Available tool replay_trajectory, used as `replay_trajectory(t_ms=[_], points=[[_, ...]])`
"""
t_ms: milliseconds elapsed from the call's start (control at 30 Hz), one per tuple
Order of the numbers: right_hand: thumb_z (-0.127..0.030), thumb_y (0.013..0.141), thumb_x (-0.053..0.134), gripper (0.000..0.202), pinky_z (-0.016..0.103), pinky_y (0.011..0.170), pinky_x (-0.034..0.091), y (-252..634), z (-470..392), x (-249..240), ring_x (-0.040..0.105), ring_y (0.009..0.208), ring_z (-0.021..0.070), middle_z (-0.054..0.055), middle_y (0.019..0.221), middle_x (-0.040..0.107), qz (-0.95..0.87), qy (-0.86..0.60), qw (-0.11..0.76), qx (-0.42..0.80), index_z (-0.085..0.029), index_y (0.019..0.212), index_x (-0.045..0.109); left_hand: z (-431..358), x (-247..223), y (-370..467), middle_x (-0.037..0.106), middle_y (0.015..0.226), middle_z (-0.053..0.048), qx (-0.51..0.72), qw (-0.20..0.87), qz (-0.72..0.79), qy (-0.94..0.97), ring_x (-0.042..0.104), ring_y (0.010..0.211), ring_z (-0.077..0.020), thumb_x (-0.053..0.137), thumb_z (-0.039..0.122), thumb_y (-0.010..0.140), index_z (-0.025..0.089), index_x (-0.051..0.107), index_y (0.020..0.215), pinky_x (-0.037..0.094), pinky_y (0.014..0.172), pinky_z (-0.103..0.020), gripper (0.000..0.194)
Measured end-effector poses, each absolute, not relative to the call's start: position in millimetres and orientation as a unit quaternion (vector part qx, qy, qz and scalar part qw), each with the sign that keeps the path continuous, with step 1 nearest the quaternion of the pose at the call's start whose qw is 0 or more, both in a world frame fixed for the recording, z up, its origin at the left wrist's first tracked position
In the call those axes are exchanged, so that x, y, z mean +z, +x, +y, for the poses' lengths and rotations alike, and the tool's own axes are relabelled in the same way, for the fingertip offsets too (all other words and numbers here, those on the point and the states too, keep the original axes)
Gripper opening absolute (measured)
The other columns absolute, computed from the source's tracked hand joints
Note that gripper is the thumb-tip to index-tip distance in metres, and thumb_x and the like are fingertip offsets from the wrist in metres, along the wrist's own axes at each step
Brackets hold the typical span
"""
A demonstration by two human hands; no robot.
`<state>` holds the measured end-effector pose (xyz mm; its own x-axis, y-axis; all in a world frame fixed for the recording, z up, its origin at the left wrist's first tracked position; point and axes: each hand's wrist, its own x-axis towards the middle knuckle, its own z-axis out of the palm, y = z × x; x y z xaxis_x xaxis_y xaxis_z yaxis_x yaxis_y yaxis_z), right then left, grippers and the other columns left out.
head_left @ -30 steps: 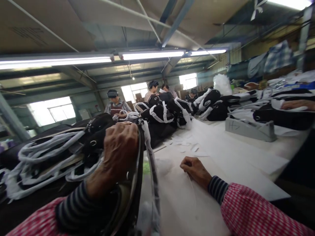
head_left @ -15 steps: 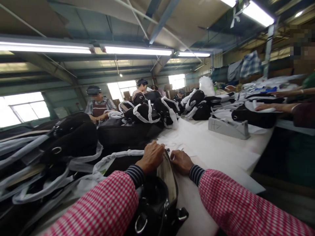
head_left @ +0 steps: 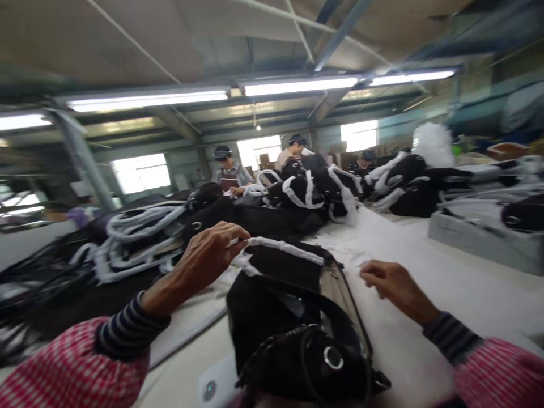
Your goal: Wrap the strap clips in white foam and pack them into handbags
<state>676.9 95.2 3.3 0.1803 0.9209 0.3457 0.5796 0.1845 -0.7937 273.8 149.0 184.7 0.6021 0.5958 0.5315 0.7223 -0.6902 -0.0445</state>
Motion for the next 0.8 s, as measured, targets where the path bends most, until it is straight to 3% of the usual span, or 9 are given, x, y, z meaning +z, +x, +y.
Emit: replay_trajectory(t_ms=[167,233,300,367,433,533,633,733,800], points=[[-0.067,0.074,0.069,0.036,0.036,0.042,0.046,664.9,76.9,31.7,0.052,0.043,0.0217,0.005,0.062,0.064,-0.631,-0.603,0.464,0.152,-0.031,0.076,0.074,111.4,115.9,146.7,0.072,0.102,-0.005,-0.239,0.111,-0.573,-0.776,0.066,0.095,-0.0230,0.045,0.038,0.103,0.022,0.069,0.102,0.047,0.085,-0.036,0.029],[-0.070,0.071,0.070,0.038,0.038,0.042,0.048,644.4,71.7,53.4,0.052,0.043,0.0234,0.006,0.061,0.064,-0.647,-0.586,0.464,0.149,-0.033,0.074,0.075,104.4,70.0,118.2,0.071,0.098,-0.006,-0.209,0.090,-0.590,-0.775,0.066,0.093,-0.0237,0.049,0.034,0.100,0.021,0.069,0.102,0.048,0.084,-0.036,0.024],[-0.070,0.073,0.069,0.040,0.035,0.044,0.049,614.0,67.2,76.1,0.056,0.047,0.0228,0.005,0.062,0.064,-0.675,-0.561,0.453,0.156,-0.030,0.076,0.075,103.8,27.2,104.7,0.071,0.110,-0.007,-0.190,0.072,-0.580,-0.789,0.064,0.103,-0.0259,0.060,0.034,0.093,0.022,0.068,0.111,0.049,0.087,-0.036,0.023],[-0.066,0.078,0.067,0.041,0.030,0.047,0.049,577.1,63.9,96.7,0.057,0.052,0.0203,0.004,0.065,0.065,-0.712,-0.532,0.427,0.163,-0.026,0.079,0.075,108.3,-3.6,101.3,0.068,0.119,-0.008,-0.192,0.068,-0.571,-0.796,0.061,0.110,-0.0273,0.059,0.031,0.094,0.022,0.067,0.113,0.048,0.091,-0.039,0.023],[-0.061,0.086,0.061,0.039,0.027,0.050,0.048,537.4,62.7,114.2,0.059,0.057,0.0189,0.002,0.069,0.066,-0.753,-0.505,0.387,0.165,-0.025,0.083,0.074,115.4,-18.2,101.8,0.068,0.111,-0.010,-0.210,0.075,-0.570,-0.791,0.060,0.104,-0.0280,0.048,0.024,0.098,0.020,0.067,0.104,0.047,0.091,-0.042,0.020],[-0.045,0.095,0.056,0.027,0.028,0.064,0.050,477.8,68.2,135.5,0.063,0.069,0.0188,0.001,0.078,0.069,-0.823,-0.457,0.314,0.126,-0.024,0.087,0.071,123.1,-14.5,100.5,0.066,0.094,-0.010,-0.259,0.084,-0.570,-0.775,0.060,0.092,-0.0280,0.037,0.022,0.102,0.019,0.065,0.090,0.046,0.085,-0.042,0.030],[-0.025,0.094,0.057,0.012,0.031,0.079,0.050,421.0,88.8,147.6,0.066,0.084,0.0200,0.002,0.093,0.070,-0.880,-0.397,0.258,0.036,-0.023,0.099,0.067,118.8,2.1,95.3,0.065,0.088,-0.006,-0.331,0.074,-0.558,-0.757,0.061,0.083,-0.0225,0.032,0.028,0.107,0.020,0.060,0.091,0.046,0.076,-0.033,0.034],[-0.012,0.085,0.060,0.045,0.033,0.088,0.049,370.4,125.5,143.5,0.064,0.106,0.0236,0.008,0.124,0.063,-0.923,-0.332,0.191,-0.025,-0.022,0.129,0.057,103.7,14.7,92.3,0.061,0.079,0.000,-0.397,0.060,-0.528,-0.748,0.059,0.069,-0.0158,0.027,0.036,0.110,0.021,0.056,0.089,0.044,0.066,-0.026,0.039],[-0.011,0.080,0.065,0.061,0.033,0.090,0.049,344.0,154.7,132.1,0.062,0.112,0.0240,0.010,0.137,0.055,-0.942,-0.305,0.138,-0.033,-0.023,0.138,0.051,91.4,18.6,93.4,0.059,0.076,0.000,-0.422,0.059,-0.496,-0.756,0.059,0.066,-0.0143,0.026,0.041,0.111,0.021,0.054,0.085,0.044,0.064,-0.025,0.043]])
